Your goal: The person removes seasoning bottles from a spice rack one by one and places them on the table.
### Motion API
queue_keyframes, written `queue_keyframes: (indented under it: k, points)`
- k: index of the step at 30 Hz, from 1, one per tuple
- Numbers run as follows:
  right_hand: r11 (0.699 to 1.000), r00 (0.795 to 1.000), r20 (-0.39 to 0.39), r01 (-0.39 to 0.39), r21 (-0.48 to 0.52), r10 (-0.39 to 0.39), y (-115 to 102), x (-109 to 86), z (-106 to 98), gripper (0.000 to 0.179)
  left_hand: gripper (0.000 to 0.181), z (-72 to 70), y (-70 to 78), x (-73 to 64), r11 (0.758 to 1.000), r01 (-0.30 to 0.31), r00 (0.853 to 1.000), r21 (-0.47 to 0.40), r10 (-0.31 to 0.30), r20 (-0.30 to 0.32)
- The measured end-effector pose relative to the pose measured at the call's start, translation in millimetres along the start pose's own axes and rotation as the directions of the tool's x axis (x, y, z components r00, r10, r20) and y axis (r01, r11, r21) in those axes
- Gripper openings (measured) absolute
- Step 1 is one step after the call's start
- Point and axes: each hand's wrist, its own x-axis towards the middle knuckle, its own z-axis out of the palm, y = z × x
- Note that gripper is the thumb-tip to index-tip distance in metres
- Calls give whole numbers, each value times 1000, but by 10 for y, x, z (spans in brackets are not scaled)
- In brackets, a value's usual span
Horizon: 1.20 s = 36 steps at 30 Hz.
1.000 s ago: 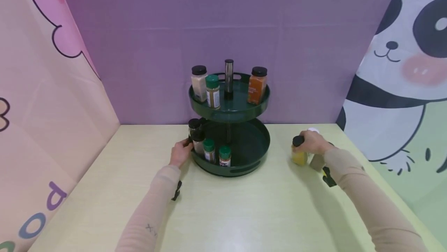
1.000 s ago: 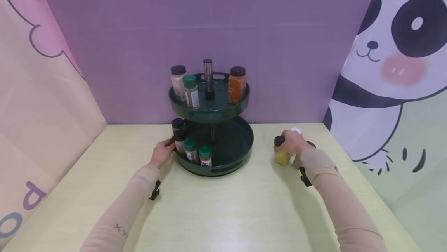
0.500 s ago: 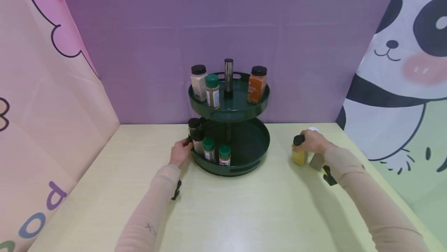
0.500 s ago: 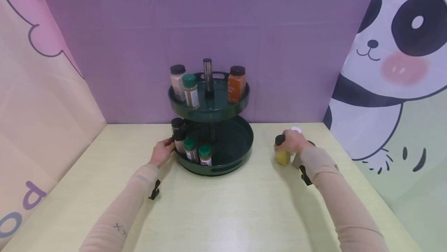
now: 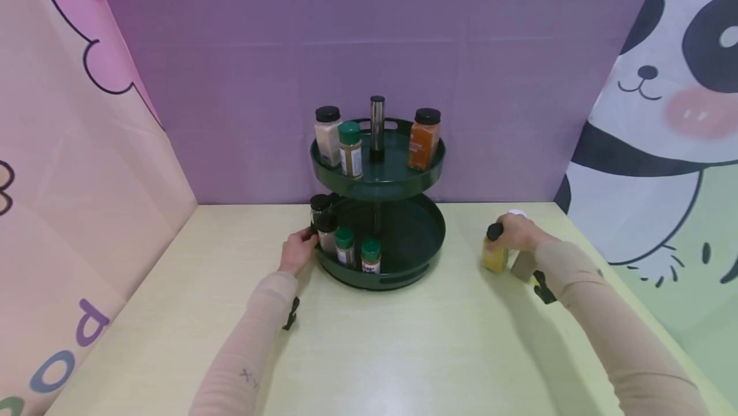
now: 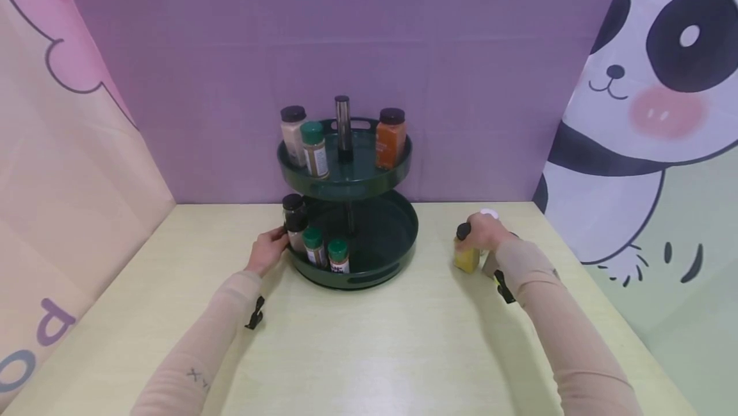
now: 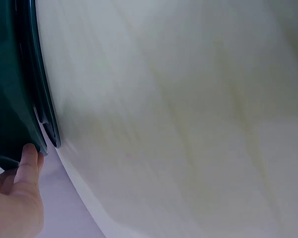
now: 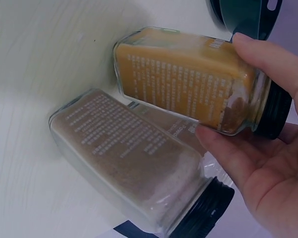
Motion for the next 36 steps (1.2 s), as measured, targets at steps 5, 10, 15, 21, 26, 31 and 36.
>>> queue_keyframes:
  k: [5,10,15,21,26,31,36]
  points:
    - [1000,1000,8,14,10,-14,-10,-8,-20,50,42,2,-42,20,1000,-10,1000,5,10,-13]
    - [1000,999,33,-1,30,0,-16,-17,-36,47,43,7,-51,18,1000,-9,1000,5,9,-9]
    - [999,999,51,-11,33,9,-5,-8,-50,47,44,4,-23,-1,999,-16,1000,27,16,-9]
    - [1000,998,57,-21,15,21,-15,-6,-68,48,44,0,-11,4,999,-15,1000,29,15,-4]
    - [999,997,68,-42,5,41,-24,5,-79,49,45,-5,-3,0,1000,-11,1000,22,11,-9]
    - [998,994,89,-69,10,67,-18,22,-78,48,44,-1,1,-3,1000,-8,1000,22,8,-6]
    - [997,991,103,-82,5,81,-13,21,-83,47,44,2,5,-1,1000,-9,1000,24,9,-3]
